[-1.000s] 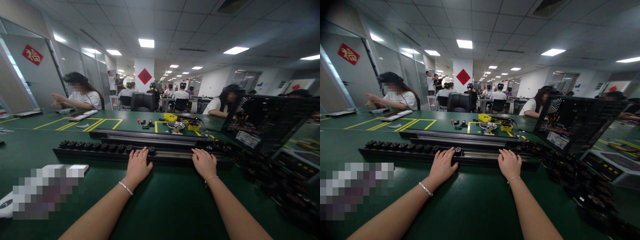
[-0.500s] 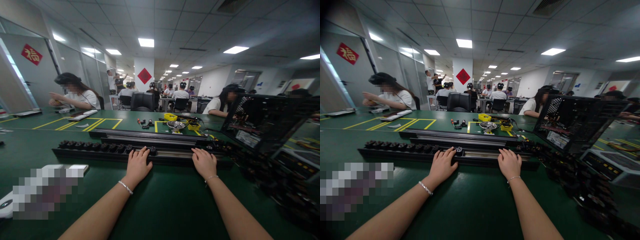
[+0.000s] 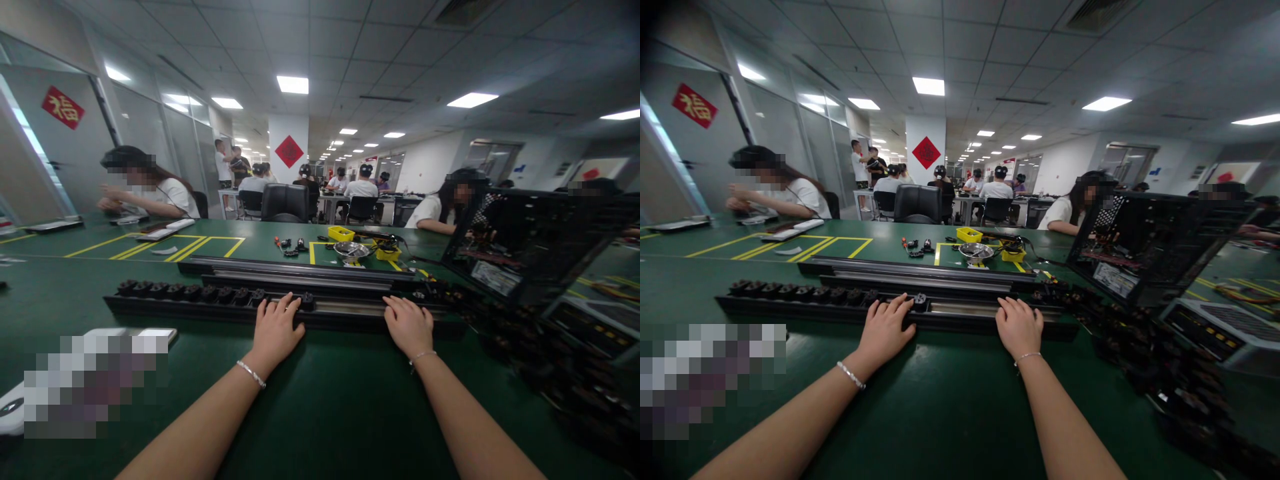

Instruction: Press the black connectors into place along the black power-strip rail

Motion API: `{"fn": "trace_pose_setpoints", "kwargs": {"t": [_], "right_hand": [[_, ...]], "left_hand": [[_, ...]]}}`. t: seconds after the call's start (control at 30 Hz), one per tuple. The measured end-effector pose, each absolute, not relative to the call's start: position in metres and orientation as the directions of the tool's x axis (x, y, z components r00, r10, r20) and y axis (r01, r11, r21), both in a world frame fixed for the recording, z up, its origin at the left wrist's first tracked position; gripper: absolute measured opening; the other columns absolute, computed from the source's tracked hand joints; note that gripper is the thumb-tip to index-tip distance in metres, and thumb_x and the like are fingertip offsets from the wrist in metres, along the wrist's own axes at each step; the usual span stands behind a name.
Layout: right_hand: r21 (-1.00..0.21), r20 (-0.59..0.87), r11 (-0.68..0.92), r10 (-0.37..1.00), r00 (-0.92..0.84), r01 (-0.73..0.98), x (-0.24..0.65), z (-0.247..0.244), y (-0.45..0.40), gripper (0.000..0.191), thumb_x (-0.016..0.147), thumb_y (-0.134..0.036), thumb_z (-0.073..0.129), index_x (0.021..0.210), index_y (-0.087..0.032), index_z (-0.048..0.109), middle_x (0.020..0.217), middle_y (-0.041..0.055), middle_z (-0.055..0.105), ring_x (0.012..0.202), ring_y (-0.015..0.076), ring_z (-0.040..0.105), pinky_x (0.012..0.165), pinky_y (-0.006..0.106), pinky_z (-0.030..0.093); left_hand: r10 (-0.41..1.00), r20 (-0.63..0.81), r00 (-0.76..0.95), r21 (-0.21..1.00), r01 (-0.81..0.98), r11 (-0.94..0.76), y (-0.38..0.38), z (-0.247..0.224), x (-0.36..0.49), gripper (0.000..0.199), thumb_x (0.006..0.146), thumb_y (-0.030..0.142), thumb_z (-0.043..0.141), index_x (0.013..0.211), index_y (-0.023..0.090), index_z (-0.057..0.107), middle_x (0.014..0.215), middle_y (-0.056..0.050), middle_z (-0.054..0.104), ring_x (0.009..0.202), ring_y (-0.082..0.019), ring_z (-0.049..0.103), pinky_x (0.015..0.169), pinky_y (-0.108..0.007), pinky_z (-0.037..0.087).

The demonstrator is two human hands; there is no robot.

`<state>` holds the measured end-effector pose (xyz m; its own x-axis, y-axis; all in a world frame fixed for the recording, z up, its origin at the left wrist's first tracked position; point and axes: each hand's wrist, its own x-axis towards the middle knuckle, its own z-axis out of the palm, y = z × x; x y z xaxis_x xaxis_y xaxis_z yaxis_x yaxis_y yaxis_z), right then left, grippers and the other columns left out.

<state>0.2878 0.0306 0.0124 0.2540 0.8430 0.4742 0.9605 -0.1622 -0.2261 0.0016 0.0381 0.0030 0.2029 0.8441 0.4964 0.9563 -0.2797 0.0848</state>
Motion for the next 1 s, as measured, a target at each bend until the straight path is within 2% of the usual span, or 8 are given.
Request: {"fn": "trace_pose_setpoints", "kwargs": {"t": [0.53, 0.73, 0.87, 1.0], "right_hand": [[-0.259, 0.528, -0.115, 0.814, 0.241, 0.959, 0.287, 0.007, 0.032, 0.039, 0.087, -0.027, 0.033, 0.113, -0.025, 0.063, 0.125, 0.0034, 0.059, 0.119, 0.0237, 0.047, 0.103, 0.053, 0.022], [-0.227, 0.598, 0.121, 0.800, 0.040, 0.966, 0.258, 0.010, 0.028, 0.036, 0.086, -0.023, 0.036, 0.111, -0.022, 0.062, 0.118, 0.0050, 0.063, 0.119, 0.0218, 0.047, 0.104, 0.047, 0.023], [-0.200, 0.556, 0.285, 0.821, -0.130, 0.938, 0.223, 0.013, 0.023, 0.036, 0.081, -0.017, 0.040, 0.110, -0.023, 0.061, 0.115, 0.0034, 0.065, 0.119, 0.0194, 0.047, 0.107, 0.043, 0.019], [-0.215, 0.484, 0.360, 0.847, -0.222, 0.908, 0.198, 0.013, 0.017, 0.041, 0.080, -0.018, 0.041, 0.118, -0.024, 0.056, 0.119, 0.0036, 0.062, 0.120, 0.0189, 0.045, 0.108, 0.043, 0.016]], "left_hand": [[0.841, 0.500, 0.207, 0.084, 0.955, -0.284, 0.038, 0.004, 0.001, 0.049, 0.078, 0.039, 0.052, 0.126, 0.030, 0.051, 0.137, 0.000, 0.049, 0.111, -0.025, 0.051, 0.107, -0.046, 0.022], [0.842, 0.496, 0.211, 0.082, 0.954, -0.288, 0.038, 0.004, 0.001, 0.050, 0.078, 0.040, 0.052, 0.127, 0.032, 0.050, 0.137, -0.001, 0.048, 0.112, -0.025, 0.050, 0.107, -0.046, 0.022], [0.848, 0.488, 0.207, 0.080, 0.957, -0.280, 0.038, 0.004, 0.002, 0.051, 0.078, 0.040, 0.053, 0.128, 0.033, 0.049, 0.138, -0.001, 0.048, 0.113, -0.025, 0.049, 0.107, -0.047, 0.021], [0.852, 0.482, 0.202, 0.076, 0.960, -0.271, 0.037, 0.004, 0.003, 0.051, 0.078, 0.040, 0.053, 0.129, 0.034, 0.049, 0.138, -0.001, 0.047, 0.114, -0.025, 0.048, 0.108, -0.047, 0.019]]}}
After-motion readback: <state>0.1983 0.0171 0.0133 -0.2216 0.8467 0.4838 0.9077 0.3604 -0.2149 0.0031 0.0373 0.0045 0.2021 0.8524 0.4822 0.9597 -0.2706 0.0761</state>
